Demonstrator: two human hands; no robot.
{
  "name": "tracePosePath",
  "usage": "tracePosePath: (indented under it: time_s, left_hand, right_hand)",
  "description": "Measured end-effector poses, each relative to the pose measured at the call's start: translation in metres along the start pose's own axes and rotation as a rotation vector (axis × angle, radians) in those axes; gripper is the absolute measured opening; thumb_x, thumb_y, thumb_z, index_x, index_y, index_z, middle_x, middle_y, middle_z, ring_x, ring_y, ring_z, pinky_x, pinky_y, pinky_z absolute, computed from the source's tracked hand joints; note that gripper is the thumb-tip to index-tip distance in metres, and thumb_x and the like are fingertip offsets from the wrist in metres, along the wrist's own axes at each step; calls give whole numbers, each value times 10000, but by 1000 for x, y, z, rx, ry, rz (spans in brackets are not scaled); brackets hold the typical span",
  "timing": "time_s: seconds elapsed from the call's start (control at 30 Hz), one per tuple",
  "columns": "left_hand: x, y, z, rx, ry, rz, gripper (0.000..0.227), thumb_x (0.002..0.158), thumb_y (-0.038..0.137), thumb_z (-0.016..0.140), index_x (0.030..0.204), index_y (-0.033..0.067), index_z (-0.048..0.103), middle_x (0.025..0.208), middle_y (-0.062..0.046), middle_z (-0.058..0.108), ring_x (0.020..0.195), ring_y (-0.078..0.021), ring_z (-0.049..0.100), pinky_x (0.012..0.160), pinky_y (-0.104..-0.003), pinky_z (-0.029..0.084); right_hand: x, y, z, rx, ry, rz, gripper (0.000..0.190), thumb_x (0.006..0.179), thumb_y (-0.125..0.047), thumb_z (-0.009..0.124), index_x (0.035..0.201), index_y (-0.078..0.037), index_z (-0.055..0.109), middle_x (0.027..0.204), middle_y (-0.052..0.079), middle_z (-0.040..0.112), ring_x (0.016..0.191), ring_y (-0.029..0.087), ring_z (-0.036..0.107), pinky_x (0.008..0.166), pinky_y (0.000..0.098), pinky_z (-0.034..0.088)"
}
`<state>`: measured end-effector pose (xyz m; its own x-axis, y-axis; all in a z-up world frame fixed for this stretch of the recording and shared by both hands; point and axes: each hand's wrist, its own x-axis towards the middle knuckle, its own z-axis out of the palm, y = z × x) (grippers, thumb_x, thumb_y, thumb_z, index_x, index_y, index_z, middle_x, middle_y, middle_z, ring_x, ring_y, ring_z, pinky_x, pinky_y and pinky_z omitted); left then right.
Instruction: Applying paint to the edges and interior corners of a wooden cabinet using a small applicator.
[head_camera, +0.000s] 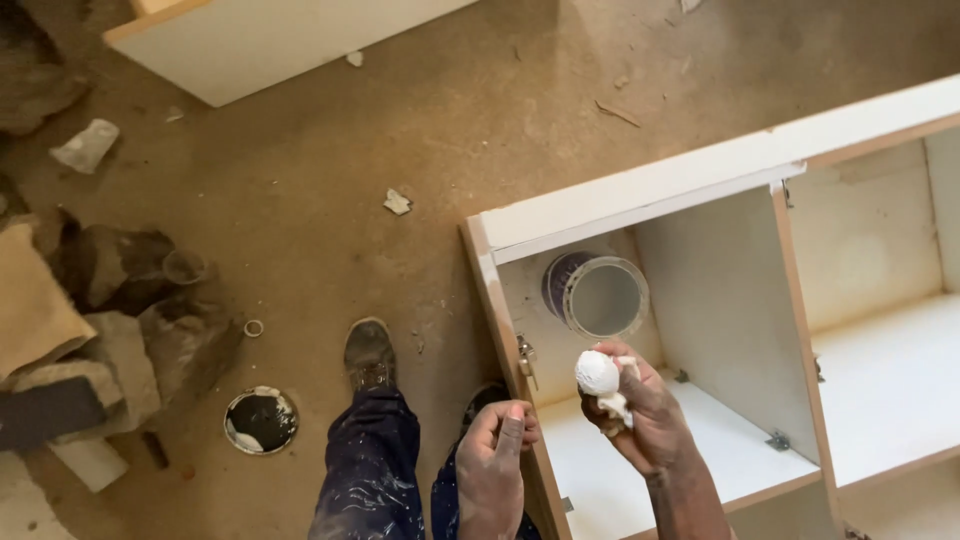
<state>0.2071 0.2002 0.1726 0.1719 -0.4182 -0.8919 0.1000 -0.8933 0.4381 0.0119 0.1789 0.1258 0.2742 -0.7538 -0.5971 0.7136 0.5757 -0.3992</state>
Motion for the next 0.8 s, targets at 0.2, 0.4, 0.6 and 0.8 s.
tracePosePath:
  time_s: [0.2, 0.4, 0.6, 0.8]
  left_hand:
    - [-8, 15, -40, -94, 20, 37, 359, 925, 376, 593, 1012, 102, 808, 898, -26, 782, 789, -141, 725, 774, -268, 584]
    - [11, 38, -74, -44, -21, 15, 359, 948, 366, 566, 1088, 122, 789, 956, -11, 763, 839, -128, 713, 800, -273, 593]
    - [40, 53, -99, 96, -77, 48, 338, 940, 388, 546, 1095, 179, 762, 984, 50, 753, 836, -103, 729, 790, -263, 568]
    - [67, 70, -113, 191, -192, -16, 362, 931, 406, 571, 1189, 214, 736, 1058, 65, 748, 922, -89, 690, 804, -265, 572]
  right_hand:
    - [-6, 21, 62, -127, 363, -39, 559, 750, -160, 832, 1251, -4, 641, 988, 189, 660, 659, 258, 610, 559, 319, 576]
    - [16, 32, 103, -215, 444, -66, 677, 678, -65, 812, 1317, 62, 626, 1156, 214, 719, 944, 300, 690, 809, 336, 563]
    - [48, 40, 161, -828, 844, -141, 229, 849, -122, 804, 1058, -59, 735, 858, 52, 680, 704, 144, 616, 639, 267, 525]
    - [86, 49, 162, -1567, 824, -118, 316, 874, -297, 741, 1168, -195, 790, 1070, 24, 783, 934, 155, 702, 783, 316, 561]
